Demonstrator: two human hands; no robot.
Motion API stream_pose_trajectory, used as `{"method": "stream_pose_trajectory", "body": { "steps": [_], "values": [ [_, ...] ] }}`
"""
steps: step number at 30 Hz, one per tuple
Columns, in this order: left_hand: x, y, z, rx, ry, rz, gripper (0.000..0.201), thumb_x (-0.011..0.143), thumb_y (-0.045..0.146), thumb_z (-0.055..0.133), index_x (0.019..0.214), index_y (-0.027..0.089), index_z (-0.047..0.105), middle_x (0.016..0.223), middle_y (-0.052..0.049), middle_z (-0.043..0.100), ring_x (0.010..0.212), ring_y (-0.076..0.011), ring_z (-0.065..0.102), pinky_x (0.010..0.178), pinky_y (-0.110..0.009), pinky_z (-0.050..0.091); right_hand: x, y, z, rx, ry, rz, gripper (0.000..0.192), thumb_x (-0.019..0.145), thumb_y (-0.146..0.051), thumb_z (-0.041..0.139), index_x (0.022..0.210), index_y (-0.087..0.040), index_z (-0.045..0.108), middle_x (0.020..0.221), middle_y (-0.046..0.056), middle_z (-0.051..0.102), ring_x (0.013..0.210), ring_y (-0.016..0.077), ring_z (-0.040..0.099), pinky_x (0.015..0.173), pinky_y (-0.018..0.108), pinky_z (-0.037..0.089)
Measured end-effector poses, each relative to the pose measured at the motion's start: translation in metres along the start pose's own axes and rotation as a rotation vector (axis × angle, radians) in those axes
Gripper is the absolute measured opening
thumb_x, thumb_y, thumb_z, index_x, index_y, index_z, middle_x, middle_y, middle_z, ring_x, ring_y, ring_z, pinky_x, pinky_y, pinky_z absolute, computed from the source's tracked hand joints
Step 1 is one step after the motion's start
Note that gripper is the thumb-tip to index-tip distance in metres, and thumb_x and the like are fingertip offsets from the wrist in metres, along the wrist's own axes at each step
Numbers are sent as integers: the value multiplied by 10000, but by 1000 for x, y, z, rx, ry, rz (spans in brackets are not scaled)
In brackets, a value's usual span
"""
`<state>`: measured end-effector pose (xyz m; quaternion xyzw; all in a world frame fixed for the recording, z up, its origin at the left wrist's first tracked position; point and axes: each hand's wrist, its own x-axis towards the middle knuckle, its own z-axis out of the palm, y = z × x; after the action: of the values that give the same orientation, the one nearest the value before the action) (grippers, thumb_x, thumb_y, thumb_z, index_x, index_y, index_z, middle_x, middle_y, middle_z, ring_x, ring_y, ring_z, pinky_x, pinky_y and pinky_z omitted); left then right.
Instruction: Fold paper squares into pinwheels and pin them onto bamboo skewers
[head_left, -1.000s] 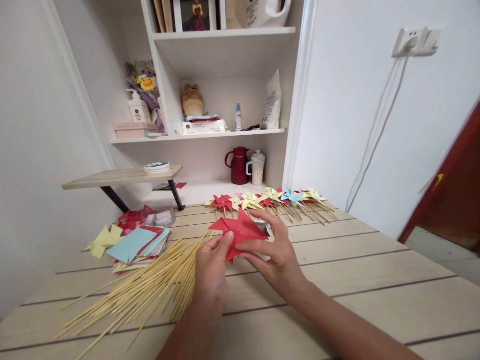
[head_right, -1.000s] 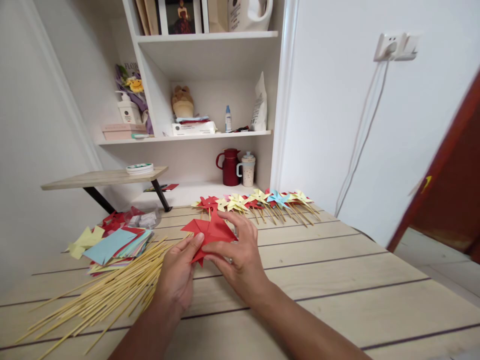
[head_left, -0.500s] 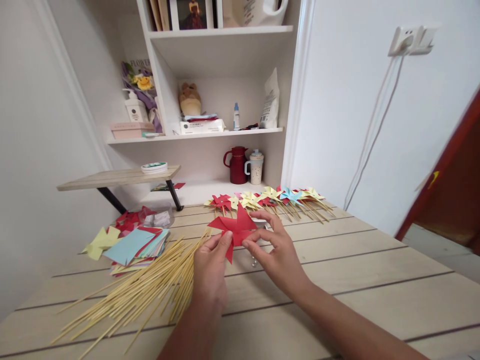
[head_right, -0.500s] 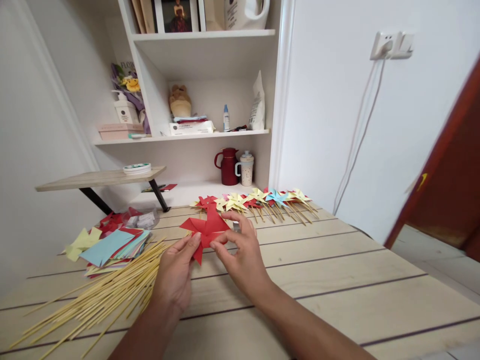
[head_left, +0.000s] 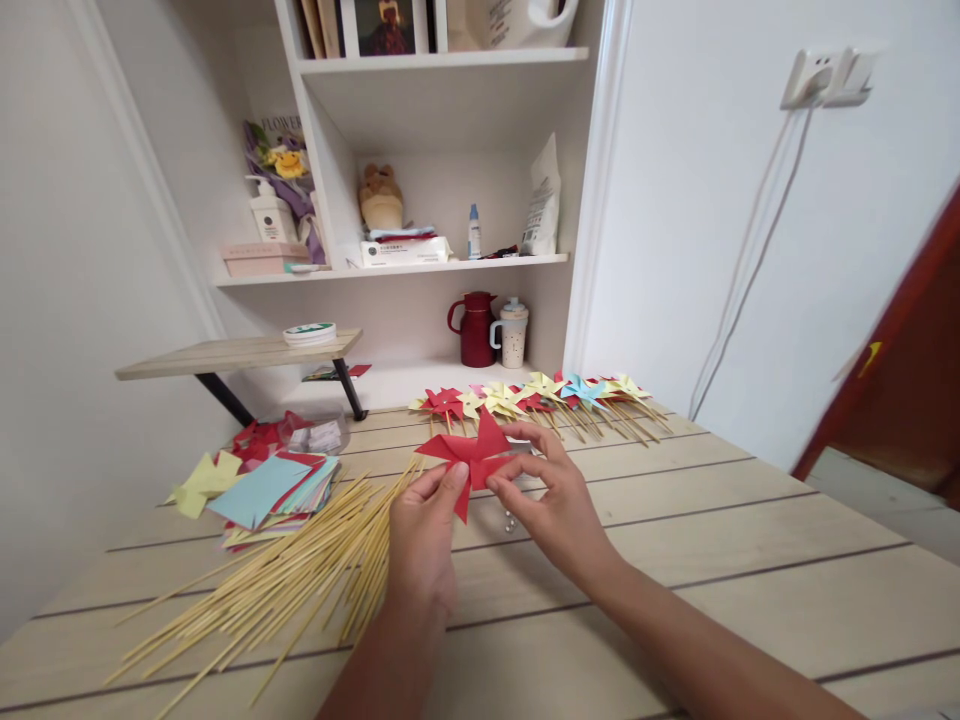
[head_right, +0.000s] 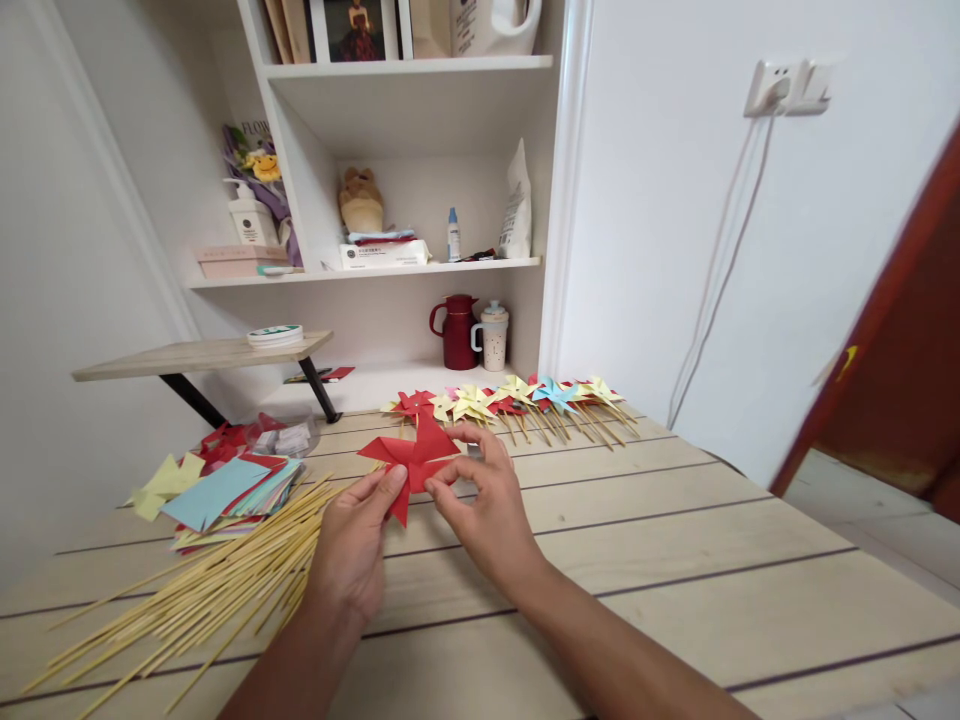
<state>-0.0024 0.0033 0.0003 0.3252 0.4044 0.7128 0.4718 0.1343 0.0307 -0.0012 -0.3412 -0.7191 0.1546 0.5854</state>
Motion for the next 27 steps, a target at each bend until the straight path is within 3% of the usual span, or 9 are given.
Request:
{"method": "stream_pose_trajectory", "body": {
  "steps": [11,17,21,24,27],
  "values": [
    [0,1,1,19,-11,9,283,635,360,862,823,159,793,864,-76,779,793,-178,682,810,-304,508,1,-1,1,-4,4,-16,159,822,-222,690,663,-219,681,1197,95,611,1157,281,577,1004,482,441],
    [0,3,2,63,10,40,286,630,360,856,825,158,798,809,-69,765,795,-198,673,798,-319,509,0,1,2,0,-20,-13,171,834,-277,709,672,-227,687,1162,86,622,1140,285,588,985,489,457],
    [3,4,-3,179,23,146,211,688,347,806,816,179,800,829,-55,748,814,-204,649,794,-312,491,-1,4,0,-43,-6,-44,95,834,-339,734,897,-268,727,1251,91,570,1232,303,526,1045,511,429],
    [6,6,-7,354,72,316,91,710,301,782,724,212,790,838,-41,726,829,-211,631,814,-310,463,1,2,-4,-117,45,-92,331,853,-338,711,1176,-298,651,1322,108,509,1299,317,466,1079,537,398],
    [5,8,-8,519,107,478,58,722,270,766,669,257,783,829,-34,722,837,-230,624,861,-339,426,3,-1,-11,-197,80,-148,440,858,-322,700,1282,-329,585,1384,108,456,1330,336,434,1092,574,364]
  ]
}}
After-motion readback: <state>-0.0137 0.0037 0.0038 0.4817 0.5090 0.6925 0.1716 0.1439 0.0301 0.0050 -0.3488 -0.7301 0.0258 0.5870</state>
